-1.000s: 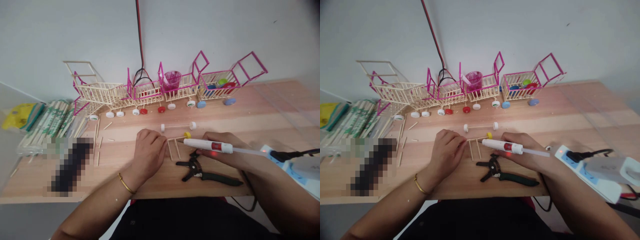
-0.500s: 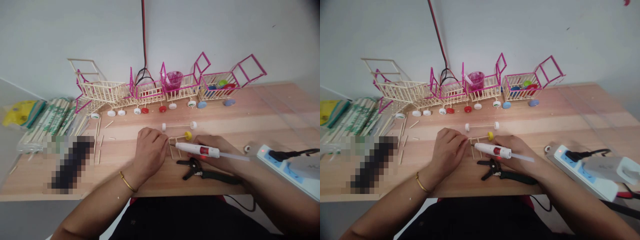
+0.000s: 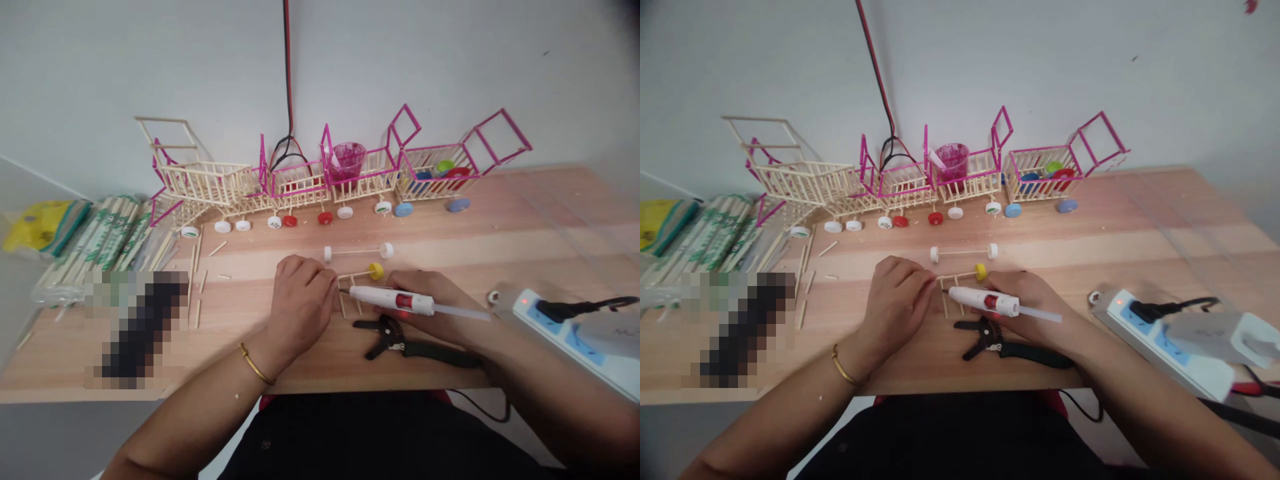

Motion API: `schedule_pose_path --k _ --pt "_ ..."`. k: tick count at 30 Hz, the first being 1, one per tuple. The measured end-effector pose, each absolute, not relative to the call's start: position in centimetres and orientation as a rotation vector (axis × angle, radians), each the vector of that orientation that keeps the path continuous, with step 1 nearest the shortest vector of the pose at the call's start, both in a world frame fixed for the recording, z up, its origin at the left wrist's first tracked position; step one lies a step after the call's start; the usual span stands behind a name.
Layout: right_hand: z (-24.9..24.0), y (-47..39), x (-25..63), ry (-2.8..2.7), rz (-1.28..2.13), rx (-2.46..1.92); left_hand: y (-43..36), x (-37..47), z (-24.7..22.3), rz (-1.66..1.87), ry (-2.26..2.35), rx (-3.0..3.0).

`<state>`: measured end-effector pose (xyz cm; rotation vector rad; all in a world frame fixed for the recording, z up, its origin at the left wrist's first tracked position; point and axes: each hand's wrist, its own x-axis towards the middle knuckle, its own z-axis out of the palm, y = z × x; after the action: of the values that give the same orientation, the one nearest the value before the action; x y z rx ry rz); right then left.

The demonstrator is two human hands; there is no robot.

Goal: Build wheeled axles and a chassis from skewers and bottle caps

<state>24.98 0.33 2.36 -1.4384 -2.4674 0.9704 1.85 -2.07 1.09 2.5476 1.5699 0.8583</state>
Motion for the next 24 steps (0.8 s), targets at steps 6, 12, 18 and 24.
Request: schedule_pose_path --k 6,12,18,24 --pt "2.1 0.3 25.2 -2.439 0.98 -1.416 -2.1 1.9 1.0 0.863 1.561 2.546" --pt "2.8 0.5 26.0 -2.35 1.128 -1.485 -2.1 1.8 1.1 0.852 1.559 2.534" --pt "3.0 1.9 28.8 -2.048 0.421 -1.852 -2.1 2.0 0.9 0.828 1.48 2.582" --pt "1.5 3.4 31.6 -2.159 0.339 -2.003 -2.1 2.3 0.3 0.783 1.407 2.637"
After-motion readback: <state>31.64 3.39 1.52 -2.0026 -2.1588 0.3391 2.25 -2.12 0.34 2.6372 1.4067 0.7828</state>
